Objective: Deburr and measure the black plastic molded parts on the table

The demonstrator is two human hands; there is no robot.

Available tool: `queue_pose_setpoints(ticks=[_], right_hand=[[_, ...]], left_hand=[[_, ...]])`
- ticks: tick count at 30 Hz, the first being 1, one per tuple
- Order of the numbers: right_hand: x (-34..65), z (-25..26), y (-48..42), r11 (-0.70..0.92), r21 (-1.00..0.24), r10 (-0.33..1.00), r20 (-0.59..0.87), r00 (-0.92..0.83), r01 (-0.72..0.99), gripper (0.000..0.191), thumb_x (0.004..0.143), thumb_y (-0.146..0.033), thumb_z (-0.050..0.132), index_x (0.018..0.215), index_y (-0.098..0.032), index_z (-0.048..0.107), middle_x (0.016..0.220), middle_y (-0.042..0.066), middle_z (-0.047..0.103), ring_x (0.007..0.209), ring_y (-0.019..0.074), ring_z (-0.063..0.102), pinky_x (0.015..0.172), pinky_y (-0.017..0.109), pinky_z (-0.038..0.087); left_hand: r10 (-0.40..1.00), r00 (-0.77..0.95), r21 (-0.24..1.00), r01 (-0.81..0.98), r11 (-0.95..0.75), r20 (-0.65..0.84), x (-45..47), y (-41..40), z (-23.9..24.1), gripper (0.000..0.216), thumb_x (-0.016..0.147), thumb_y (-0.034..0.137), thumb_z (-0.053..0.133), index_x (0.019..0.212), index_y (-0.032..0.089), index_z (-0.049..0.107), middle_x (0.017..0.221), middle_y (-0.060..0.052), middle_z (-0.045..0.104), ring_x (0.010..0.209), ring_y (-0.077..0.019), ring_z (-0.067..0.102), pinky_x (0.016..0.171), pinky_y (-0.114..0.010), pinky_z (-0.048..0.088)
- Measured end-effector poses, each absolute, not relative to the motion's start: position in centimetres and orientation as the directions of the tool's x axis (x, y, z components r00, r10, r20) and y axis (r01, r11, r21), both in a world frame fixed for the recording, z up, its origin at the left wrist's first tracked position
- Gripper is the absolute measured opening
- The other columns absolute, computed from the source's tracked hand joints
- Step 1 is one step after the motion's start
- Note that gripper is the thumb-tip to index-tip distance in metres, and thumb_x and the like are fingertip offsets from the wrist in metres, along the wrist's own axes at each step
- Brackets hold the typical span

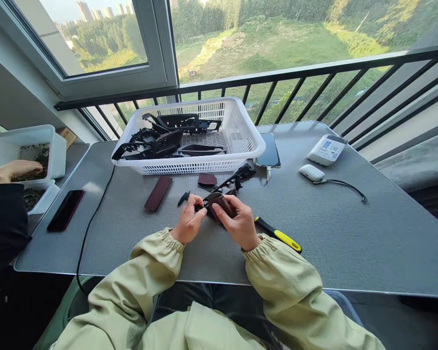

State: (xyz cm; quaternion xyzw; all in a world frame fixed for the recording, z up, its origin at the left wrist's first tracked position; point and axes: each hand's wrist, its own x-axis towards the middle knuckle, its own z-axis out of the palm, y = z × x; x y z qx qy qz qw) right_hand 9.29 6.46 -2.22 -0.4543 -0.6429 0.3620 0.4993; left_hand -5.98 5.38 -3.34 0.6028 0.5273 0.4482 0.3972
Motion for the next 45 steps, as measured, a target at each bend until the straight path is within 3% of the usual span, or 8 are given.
queue_pose_setpoints(ticks=[6,12,17,29,33,36,40,45], right_hand=[[9.1,-2.2,6.4,0.479,-0.824,0.877,0.466,-0.120,0.303,0.009,0.085,-0.025,0.058,0.086,-0.019,0.064,0.073,0.001,0.068,0.058,0.0128,0.058,0.054,0.023,0.046],[8.9,-2.4,6.2,0.488,-0.804,0.859,0.511,-0.024,0.340,0.004,0.084,-0.020,0.059,0.085,-0.019,0.063,0.066,-0.001,0.065,0.051,0.0110,0.056,0.048,0.021,0.044],[8.9,-2.4,6.1,0.564,-0.760,0.821,0.558,-0.120,0.324,0.005,0.085,-0.019,0.059,0.087,-0.019,0.063,0.072,0.000,0.067,0.058,0.0115,0.059,0.052,0.021,0.046],[9.0,-2.6,6.3,0.505,-0.790,0.848,0.528,-0.033,0.347,0.005,0.084,-0.021,0.059,0.085,-0.019,0.063,0.069,-0.001,0.065,0.055,0.0114,0.056,0.051,0.022,0.045],[9.1,-2.5,6.3,0.460,-0.847,0.876,0.482,0.019,0.265,0.006,0.082,-0.025,0.060,0.084,-0.019,0.062,0.064,-0.003,0.062,0.048,0.0098,0.050,0.044,0.021,0.041],[9.2,-2.3,6.3,0.417,-0.880,0.893,0.443,0.078,0.230,0.007,0.081,-0.026,0.061,0.083,-0.019,0.061,0.059,-0.005,0.057,0.045,0.0088,0.045,0.042,0.021,0.038],[9.3,-2.1,6.0,0.403,-0.890,0.899,0.428,0.088,0.214,0.008,0.080,-0.028,0.060,0.082,-0.020,0.060,0.057,-0.006,0.054,0.043,0.0083,0.041,0.040,0.021,0.035],[9.3,-2.0,5.7,0.441,-0.872,0.892,0.452,0.001,0.214,0.008,0.080,-0.027,0.060,0.084,-0.020,0.060,0.054,-0.006,0.053,0.042,0.0087,0.042,0.040,0.021,0.036]], left_hand=[[0.980,0.091,0.917,0.347,-0.196,0.175,-5.9,5.2,-4.1,0.010,0.082,0.028,0.046,0.088,0.022,0.042,0.077,0.001,0.049,0.069,-0.0159,0.045,0.068,-0.030,0.036],[0.971,0.093,0.885,0.399,-0.239,0.220,-5.7,5.1,-4.1,0.009,0.083,0.026,0.046,0.089,0.022,0.042,0.078,0.001,0.050,0.069,-0.0152,0.048,0.067,-0.030,0.040],[0.963,0.099,0.883,0.385,-0.268,0.249,-5.7,5.1,-4.0,0.007,0.084,0.026,0.044,0.089,0.022,0.041,0.078,0.001,0.050,0.070,-0.0154,0.049,0.068,-0.030,0.041],[0.985,0.054,0.928,0.330,-0.175,0.166,-5.5,5.1,-3.5,0.011,0.081,0.030,0.051,0.084,0.022,0.043,0.075,0.002,0.049,0.065,-0.0138,0.046,0.065,-0.028,0.037],[0.989,-0.107,0.982,0.172,-0.078,0.098,-5.5,5.6,-3.4,0.020,0.080,0.034,0.060,0.077,0.021,0.044,0.068,0.005,0.042,0.061,-0.0111,0.039,0.062,-0.026,0.034],[0.972,-0.233,0.995,-0.102,-0.017,-0.007,-5.4,6.1,-3.2,0.030,0.074,0.035,0.068,0.069,0.020,0.041,0.063,0.006,0.038,0.058,-0.0086,0.036,0.058,-0.022,0.033],[0.948,-0.240,0.884,-0.460,0.081,-0.211,-5.4,6.7,-2.5,0.041,0.065,0.036,0.075,0.065,0.020,0.038,0.058,0.008,0.041,0.053,-0.0055,0.038,0.052,-0.017,0.034],[0.926,-0.178,0.747,-0.649,0.144,-0.333,-5.5,6.8,-1.8,0.036,0.065,0.036,0.077,0.074,0.019,0.046,0.065,0.007,0.055,0.057,-0.0067,0.054,0.054,-0.017,0.045]])
